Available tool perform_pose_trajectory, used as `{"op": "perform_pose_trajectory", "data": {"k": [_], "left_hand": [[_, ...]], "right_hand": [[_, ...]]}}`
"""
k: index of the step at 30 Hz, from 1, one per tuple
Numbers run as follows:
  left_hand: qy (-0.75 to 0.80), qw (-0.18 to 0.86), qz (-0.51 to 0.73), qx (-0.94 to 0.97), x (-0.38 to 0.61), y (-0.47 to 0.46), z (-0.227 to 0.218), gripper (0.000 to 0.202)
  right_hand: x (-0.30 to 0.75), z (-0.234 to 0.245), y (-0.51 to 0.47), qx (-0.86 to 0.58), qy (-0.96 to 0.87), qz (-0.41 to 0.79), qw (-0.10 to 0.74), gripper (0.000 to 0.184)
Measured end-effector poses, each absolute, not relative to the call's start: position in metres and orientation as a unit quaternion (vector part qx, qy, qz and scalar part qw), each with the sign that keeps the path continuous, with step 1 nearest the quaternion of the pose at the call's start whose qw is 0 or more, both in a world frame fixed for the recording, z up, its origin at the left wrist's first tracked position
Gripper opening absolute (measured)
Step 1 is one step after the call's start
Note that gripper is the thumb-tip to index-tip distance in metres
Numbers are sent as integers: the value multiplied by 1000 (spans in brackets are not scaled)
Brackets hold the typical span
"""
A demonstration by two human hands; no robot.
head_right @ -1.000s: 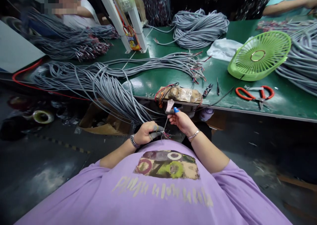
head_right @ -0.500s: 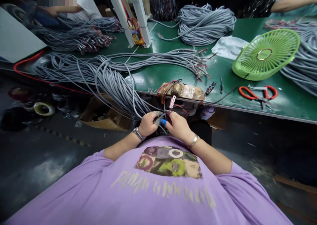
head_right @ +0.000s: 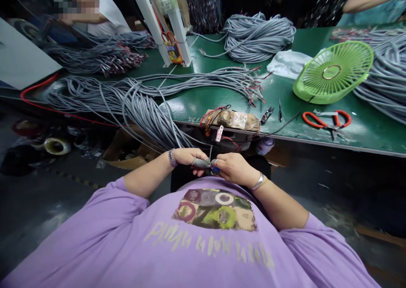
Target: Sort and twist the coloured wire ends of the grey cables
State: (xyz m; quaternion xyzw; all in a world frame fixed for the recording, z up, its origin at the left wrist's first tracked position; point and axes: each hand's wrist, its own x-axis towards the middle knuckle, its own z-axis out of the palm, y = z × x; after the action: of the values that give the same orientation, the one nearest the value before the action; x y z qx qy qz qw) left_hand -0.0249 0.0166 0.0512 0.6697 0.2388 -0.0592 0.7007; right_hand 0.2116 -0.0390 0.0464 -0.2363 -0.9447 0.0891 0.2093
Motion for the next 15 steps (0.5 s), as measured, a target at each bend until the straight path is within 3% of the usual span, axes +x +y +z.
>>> {"op": "perform_pose_trajectory", "data": {"k": [4, 11, 15], "left_hand": [[238, 599, 86, 760, -21, 17, 59, 52], [312, 33, 363, 877, -39, 4, 73, 26], [348, -116, 414, 833, -43, -3, 55, 20]], "right_hand": [[233, 41, -31, -287, -887, 244, 266, 26], [261, 11, -10, -523, -663, 390, 367, 43], [240, 8, -6, -519, -564, 512, 388, 58]]}}
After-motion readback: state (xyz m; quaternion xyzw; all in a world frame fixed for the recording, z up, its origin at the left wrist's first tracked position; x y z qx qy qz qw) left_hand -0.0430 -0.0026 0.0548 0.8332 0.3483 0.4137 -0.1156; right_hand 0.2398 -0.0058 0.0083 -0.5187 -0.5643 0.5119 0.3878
